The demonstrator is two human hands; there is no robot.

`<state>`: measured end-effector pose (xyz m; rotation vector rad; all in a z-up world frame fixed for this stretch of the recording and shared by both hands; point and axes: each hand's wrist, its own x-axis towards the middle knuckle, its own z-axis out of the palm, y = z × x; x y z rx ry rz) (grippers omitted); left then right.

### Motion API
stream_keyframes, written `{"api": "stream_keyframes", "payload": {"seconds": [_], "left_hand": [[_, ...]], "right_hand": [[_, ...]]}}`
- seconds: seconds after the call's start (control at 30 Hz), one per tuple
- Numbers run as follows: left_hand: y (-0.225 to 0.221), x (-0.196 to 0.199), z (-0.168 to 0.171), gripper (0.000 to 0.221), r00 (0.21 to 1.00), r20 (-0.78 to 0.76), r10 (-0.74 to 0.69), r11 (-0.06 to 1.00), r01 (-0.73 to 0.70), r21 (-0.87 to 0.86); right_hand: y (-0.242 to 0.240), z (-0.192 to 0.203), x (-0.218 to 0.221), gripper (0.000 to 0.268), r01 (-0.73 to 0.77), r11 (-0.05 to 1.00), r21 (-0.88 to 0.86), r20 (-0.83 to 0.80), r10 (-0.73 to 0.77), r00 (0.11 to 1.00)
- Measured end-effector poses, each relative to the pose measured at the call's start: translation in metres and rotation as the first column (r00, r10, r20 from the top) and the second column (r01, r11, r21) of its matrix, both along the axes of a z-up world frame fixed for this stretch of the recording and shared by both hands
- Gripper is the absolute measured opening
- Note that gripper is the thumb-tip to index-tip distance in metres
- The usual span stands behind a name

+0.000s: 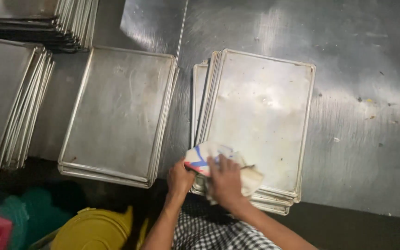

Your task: Cleaning and stacking metal baking trays using a cloth in a bakery production area.

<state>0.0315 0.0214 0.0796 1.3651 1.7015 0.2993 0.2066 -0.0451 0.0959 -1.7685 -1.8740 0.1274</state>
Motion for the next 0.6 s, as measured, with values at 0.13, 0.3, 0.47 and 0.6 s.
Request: {"api": "stream_keyframes", "payload": {"seconds": [0.13, 0.3, 0.47, 0.6], "left_hand": [[0.011, 0.003, -0.022, 0.035, 0.987, -0.156, -0.045, 0.999, 0.047, 0.011], [0.013, 0.012, -0.032, 0.05, 0.948, -0.274, -0.164, 0.984, 0.139, -0.111], [0.01, 0.02, -0.011, 0.063, 0.938, -0.282, -0.203, 0.971, 0.157, -0.178], [0.019, 0.021, -0.028, 0.062, 0.94, -0.272, -0.205, 0.973, 0.165, -0.161]], "right_hand": [[0.023, 0.009, -0.019, 0.064, -0.047, 0.985, -0.166, 0.125, 0.068, 0.99], [0.095, -0.02, 0.003, 0.045, -0.025, 0.964, -0.264, 0.155, 0.068, 0.986], [0.282, -0.031, 0.09, 0.029, 0.166, 0.975, -0.149, 0.131, -0.147, 0.98], [0.374, -0.025, 0.129, 0.029, 0.264, 0.962, 0.066, 0.151, -0.271, 0.951]]}}
